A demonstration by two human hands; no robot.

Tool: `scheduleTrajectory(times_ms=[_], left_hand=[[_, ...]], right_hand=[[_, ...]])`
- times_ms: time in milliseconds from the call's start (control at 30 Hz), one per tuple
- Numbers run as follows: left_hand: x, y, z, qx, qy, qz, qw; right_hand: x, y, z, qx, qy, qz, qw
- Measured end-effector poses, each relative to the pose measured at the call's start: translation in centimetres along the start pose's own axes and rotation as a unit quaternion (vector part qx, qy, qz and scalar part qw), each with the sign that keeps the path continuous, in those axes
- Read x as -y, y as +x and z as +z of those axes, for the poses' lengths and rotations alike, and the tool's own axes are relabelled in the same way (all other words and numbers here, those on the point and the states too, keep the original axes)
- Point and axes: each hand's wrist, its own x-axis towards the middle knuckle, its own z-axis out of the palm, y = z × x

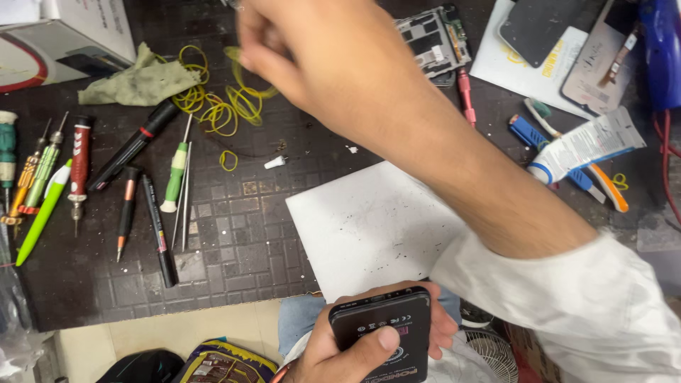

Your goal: The person applies adhesive around the perimeter of a smartphone back cover, places the cover onto the phone chassis, and secures it with multiple rubber bands. The person handles the phone, adhesive tube, and rubber bands throughout the process.

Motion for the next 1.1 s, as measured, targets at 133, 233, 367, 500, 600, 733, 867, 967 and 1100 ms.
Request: scheduleTrajectory(times_ms=[133, 233, 367, 500, 600, 733, 867, 967, 1100], left_hand=[[0.0, 0.3, 0.4, -0.001, 0.022, -0.015, 1.0], [0.3, 0.7, 0.7, -0.014, 0.032, -0.017, 0.999], [0.7, 1.3, 1.1, -0.038, 0.034, -0.013, 0.999], [0.7, 1.8, 1.1, -0.028, 0.021, 0.025, 0.999], [0.4, 2.2, 1.1, -0.054, 0.021, 0.051, 0.997], [0.0, 2.9, 1.3, -0.065, 0.022, 0.055, 0.996], [0.4, 2.9, 1.2, -0.031, -0.001, 0.035, 0.999], [1.0, 2.8, 1.1, -0.03, -0.003, 0.015, 0.999], [1.3, 2.9, 1.5, -0.016, 0.006, 0.011, 1.0]], right_hand=[[2.2, -4.7, -3.9, 0.087, 0.007, 0.199, 0.976], [1.8, -7.4, -4.4, 0.111, -0.032, 0.185, 0.976], [0.2, -10.5, -4.5, 0.139, -0.012, 0.326, 0.935], [-0.5, -13.4, -5.6, 0.067, 0.102, 0.327, 0.937], [0.9, -15.3, -6.6, 0.011, 0.228, 0.374, 0.899], [4.3, -17.9, -7.3, 0.029, 0.316, 0.421, 0.85], [6.0, -21.2, -5.9, 0.065, 0.516, 0.439, 0.733], [6.5, -22.9, -5.1, 0.049, 0.542, 0.456, 0.704], [7.1, -22.3, -5.8, 0.024, 0.533, 0.476, 0.699]])
